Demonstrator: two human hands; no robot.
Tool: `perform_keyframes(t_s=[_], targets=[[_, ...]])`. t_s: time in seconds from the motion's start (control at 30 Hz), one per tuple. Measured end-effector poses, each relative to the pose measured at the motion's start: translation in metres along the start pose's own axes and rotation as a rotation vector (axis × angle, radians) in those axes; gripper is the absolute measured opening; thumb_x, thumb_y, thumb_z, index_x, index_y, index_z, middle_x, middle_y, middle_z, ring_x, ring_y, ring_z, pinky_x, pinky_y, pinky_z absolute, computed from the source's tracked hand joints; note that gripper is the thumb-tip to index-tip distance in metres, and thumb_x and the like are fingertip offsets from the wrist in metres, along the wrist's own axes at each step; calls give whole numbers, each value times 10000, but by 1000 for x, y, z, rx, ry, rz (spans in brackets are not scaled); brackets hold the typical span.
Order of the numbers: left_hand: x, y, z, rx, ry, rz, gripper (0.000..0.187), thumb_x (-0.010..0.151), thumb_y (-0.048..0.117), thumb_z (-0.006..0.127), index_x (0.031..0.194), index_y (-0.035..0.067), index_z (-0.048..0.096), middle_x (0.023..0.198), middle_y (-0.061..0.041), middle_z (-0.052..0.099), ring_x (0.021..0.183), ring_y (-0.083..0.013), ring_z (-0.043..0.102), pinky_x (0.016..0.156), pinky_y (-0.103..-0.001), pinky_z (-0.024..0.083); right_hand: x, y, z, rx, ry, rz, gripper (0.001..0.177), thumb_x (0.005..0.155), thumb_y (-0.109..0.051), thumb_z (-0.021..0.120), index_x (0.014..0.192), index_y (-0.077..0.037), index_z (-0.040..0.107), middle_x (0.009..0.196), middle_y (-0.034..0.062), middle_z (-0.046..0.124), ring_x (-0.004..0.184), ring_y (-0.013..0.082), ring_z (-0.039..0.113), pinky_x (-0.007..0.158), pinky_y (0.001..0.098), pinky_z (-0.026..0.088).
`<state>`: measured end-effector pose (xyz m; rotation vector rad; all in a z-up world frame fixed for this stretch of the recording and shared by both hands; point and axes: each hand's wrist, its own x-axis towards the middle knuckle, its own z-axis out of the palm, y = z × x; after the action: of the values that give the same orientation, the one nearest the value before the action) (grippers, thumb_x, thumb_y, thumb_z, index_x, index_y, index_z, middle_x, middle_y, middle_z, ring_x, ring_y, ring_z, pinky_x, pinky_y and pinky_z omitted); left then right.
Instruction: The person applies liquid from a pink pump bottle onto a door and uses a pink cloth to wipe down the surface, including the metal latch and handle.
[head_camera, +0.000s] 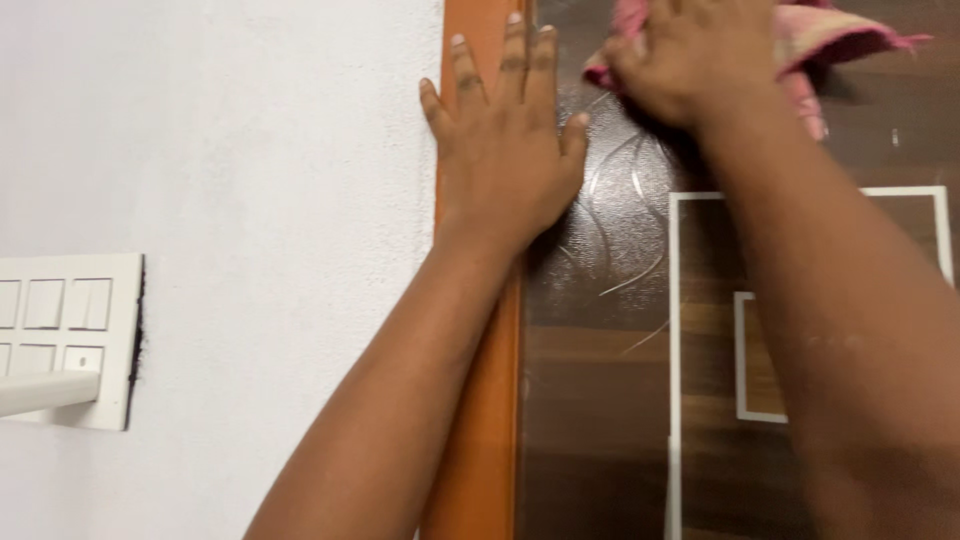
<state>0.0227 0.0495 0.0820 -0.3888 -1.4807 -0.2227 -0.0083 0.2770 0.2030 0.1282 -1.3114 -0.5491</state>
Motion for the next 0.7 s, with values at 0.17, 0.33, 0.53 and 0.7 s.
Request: perform_keyframes(t_s=[0.17, 0.33, 0.53, 0.7], targets=[[-2, -1, 0, -47, 68, -2, 719, 977, 549, 448, 1574, 174, 302, 1639, -111, 265, 1493, -491, 161, 1150, -746, 119, -1, -53, 8, -57, 237, -224, 552, 1100, -479, 490, 1418, -57, 651, 1422, 123, 594, 1291, 359, 499, 982, 555, 379], [-2, -2, 0, -67, -38, -30, 690, 1023, 561, 405, 1590, 179, 314, 1630, -99, 316, 1536, -463, 139, 1176, -745, 113, -29, -70, -13, 64, 179, -256, 522, 1089, -396, 495, 1435, -24, 613, 1482, 138, 566, 1366, 386, 470, 1060, 561, 361], [0, -1, 0, -74, 24, -3, 685, 999, 556, 406, 1571, 186, 327, 1628, -99, 293, 1493, -468, 147, 1142, -742, 109, -75, -102, -54, 204, 141, -207, 609, 977, -345, 524, 1513, -61, 579, 1587, 215, 491, 1445, 428, 397, 1170, 624, 277], [-6, -1, 1, -98, 41, -5, 686, 1019, 575, 398, 1578, 179, 358, 1633, -100, 314, 1516, -456, 160, 1168, -731, 108, -110, -122, -79, 206, 49, -161, 632, 995, -444, 528, 1488, -50, 560, 1522, 228, 497, 1451, 434, 405, 1167, 650, 269]])
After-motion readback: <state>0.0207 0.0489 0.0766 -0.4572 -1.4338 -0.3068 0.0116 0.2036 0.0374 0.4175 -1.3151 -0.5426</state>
